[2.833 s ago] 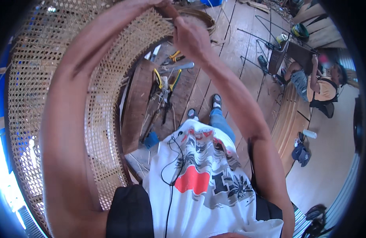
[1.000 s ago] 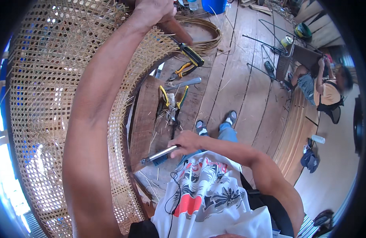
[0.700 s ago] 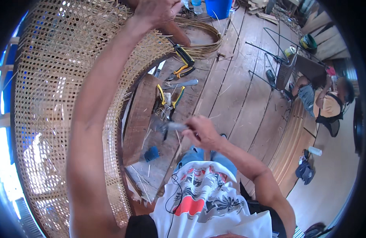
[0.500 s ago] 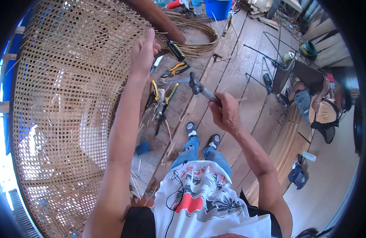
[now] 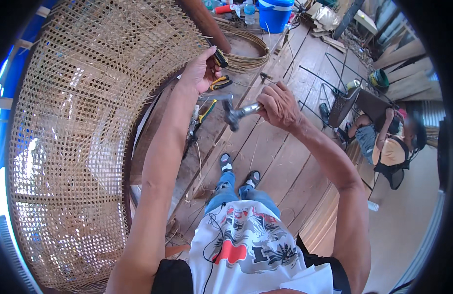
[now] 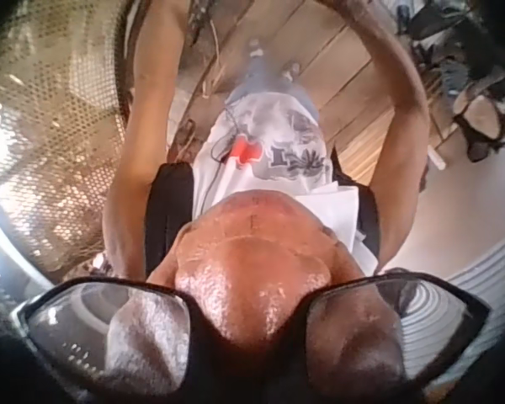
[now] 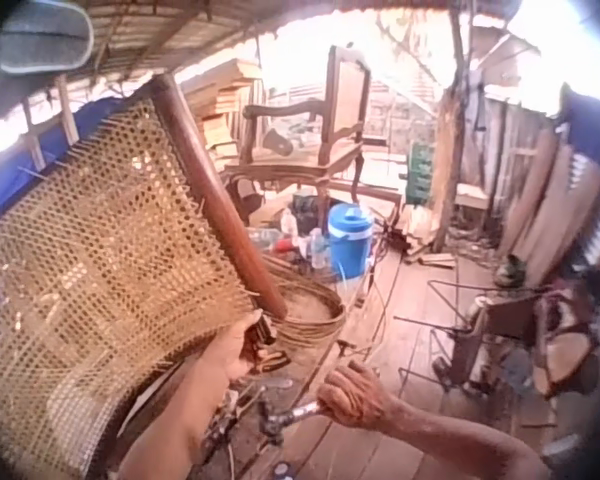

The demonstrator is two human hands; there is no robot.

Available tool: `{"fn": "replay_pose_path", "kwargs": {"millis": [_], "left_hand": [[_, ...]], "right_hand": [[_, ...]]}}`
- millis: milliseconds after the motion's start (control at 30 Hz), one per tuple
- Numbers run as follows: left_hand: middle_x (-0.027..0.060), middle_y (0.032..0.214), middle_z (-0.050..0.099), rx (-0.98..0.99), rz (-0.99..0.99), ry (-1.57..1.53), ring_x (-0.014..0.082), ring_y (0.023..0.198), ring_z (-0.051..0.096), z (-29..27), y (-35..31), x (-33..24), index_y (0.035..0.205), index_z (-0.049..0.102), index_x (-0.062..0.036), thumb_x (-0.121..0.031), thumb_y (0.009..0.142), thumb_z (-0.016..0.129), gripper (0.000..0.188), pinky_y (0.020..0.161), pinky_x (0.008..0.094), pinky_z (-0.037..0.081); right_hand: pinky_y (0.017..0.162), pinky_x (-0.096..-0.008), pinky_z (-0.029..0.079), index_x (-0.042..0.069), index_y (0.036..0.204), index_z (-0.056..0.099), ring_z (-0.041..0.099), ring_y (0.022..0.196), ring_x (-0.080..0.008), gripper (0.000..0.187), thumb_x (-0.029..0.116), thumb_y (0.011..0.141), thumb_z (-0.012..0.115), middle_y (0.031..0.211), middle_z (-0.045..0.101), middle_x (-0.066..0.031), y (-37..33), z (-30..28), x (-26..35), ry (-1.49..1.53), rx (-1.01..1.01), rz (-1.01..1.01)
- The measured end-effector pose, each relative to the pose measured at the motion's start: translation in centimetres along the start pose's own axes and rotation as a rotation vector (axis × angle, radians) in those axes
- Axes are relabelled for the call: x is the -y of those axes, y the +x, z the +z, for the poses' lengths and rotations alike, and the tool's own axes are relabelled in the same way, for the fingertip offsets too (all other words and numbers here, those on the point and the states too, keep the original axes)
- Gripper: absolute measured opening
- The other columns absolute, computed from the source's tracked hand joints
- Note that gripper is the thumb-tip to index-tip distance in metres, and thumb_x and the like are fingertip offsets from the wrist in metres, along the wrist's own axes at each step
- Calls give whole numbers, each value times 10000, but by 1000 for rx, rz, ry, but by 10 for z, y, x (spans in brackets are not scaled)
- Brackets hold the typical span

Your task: Repairing and weaving a wicker chair using rattan strands.

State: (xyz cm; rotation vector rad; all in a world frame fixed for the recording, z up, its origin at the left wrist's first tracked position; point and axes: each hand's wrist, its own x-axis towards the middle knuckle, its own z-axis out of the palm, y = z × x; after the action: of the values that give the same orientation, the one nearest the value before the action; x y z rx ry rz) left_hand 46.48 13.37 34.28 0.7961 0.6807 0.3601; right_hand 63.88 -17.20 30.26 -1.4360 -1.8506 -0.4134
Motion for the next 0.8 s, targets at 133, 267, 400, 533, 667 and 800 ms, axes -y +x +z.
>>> {"fn": "replay_pose_path", "kwargs": {"millis": [133,267,400,533,667,800], "left_hand": [[16,911,851,25,-43,-6,148,763,719,4,18,4,1076,867,-148,-405,1233,904,303,657,362,536],[59,988,912,-1,-124,205,177,776,752,3,7,-34,1034,867,-138,-460,1262,851,395,685,389,579],[78,1046,920,-431,795,1748,302,904,861,73,-8,-143,1154,905,-130,-476,1295,770,398,843,447,696],[229,1166,928,-212,1392,2134,465,1166,882,141,36,-227,1155,944,-33,-545,1242,768,549,1037,578,679],[221,1269,960,609,1257,2468,386,1228,913,165,50,-284,1137,995,-41,-800,1240,591,866,1074,574,665],[200,1101,968,-168,959,3038,421,1159,924,163,108,-245,1009,997,-63,-778,1197,602,838,1079,575,655]], "right_hand": [[883,-534,554,138,1209,632,774,962,-326,374,346,1138,935,985,666,-78,2,26,-52,-71,143,129],[880,-522,587,108,1231,631,777,908,-356,397,364,1168,928,1000,691,-108,-20,28,-23,-5,70,183],[781,-546,595,94,1309,646,777,901,-375,442,351,1144,965,1013,732,-109,-49,31,7,183,9,277],[751,-552,585,86,1305,646,732,862,-416,346,237,1162,922,985,699,-124,-36,56,53,260,-163,508],[762,-575,557,85,1241,647,673,817,-448,242,154,1153,861,959,662,-145,-18,78,58,292,-421,398],[784,-559,527,105,1249,640,663,820,-409,236,99,1100,823,984,665,-118,-26,101,67,246,-385,523]]}}
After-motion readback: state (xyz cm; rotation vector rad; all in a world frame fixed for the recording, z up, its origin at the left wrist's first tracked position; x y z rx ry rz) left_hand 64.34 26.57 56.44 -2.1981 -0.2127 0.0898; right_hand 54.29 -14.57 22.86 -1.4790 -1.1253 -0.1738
